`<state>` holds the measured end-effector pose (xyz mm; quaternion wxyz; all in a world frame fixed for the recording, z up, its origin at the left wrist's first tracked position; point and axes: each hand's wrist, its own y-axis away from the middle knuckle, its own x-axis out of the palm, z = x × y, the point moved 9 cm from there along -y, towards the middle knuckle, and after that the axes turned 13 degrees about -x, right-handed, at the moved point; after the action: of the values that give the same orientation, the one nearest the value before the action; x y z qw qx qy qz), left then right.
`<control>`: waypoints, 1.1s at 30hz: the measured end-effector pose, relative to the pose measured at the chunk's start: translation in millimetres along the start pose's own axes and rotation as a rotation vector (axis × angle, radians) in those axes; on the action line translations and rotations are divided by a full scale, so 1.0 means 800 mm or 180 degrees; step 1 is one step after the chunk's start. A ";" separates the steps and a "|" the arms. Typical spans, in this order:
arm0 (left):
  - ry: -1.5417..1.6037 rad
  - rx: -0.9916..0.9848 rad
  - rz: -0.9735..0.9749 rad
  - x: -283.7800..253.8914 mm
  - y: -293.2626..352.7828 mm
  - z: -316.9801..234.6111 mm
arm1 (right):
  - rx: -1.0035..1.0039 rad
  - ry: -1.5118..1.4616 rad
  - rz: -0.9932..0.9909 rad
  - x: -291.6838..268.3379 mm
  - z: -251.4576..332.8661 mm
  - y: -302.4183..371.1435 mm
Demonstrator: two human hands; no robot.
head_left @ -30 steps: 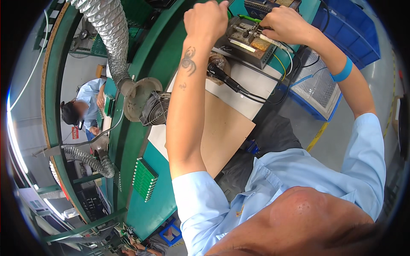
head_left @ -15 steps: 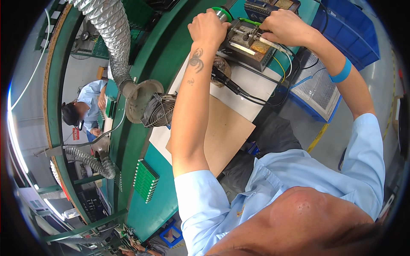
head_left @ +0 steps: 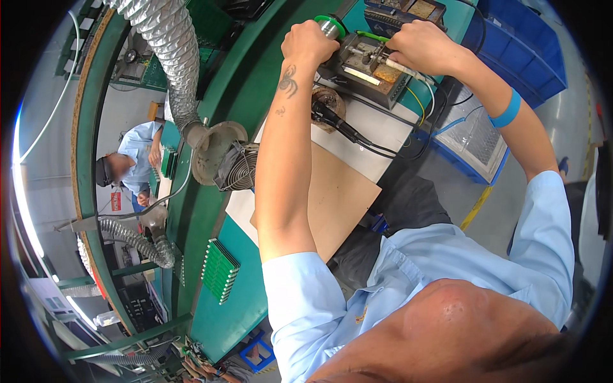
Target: Soldering components onto printed circuit boards at a manual assembly station.
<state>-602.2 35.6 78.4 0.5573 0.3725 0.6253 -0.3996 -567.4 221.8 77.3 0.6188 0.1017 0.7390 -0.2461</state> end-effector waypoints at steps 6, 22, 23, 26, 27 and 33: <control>-0.0037 0.0026 -0.0128 -0.014 -0.001 -0.001 | 0.0043 -0.0080 -0.0097 0.003 -0.006 0.002; 0.0266 -0.0109 -0.0141 -0.058 -0.020 0.021 | 0.0329 -0.1935 -0.1575 -0.064 0.009 0.017; 0.0507 0.0005 -0.0303 -0.069 -0.018 0.018 | 0.0502 -0.2647 -0.1701 -0.050 0.012 0.016; 0.1193 0.0344 -0.0830 -0.110 -0.008 0.018 | 0.1001 -0.4815 -0.2032 -0.008 0.039 0.001; 0.1180 0.0336 -0.0834 -0.113 -0.002 0.016 | 0.0992 -0.4829 -0.2032 -0.010 0.047 -0.006; 0.3022 0.0220 -0.0333 -0.097 0.058 -0.011 | 0.0839 -0.7618 -0.2214 0.000 0.098 -0.035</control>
<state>-555.8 60.7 152.5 0.1764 0.5002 0.8150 -0.2334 -512.2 159.1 75.2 0.7887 -0.3245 -0.3282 -0.4061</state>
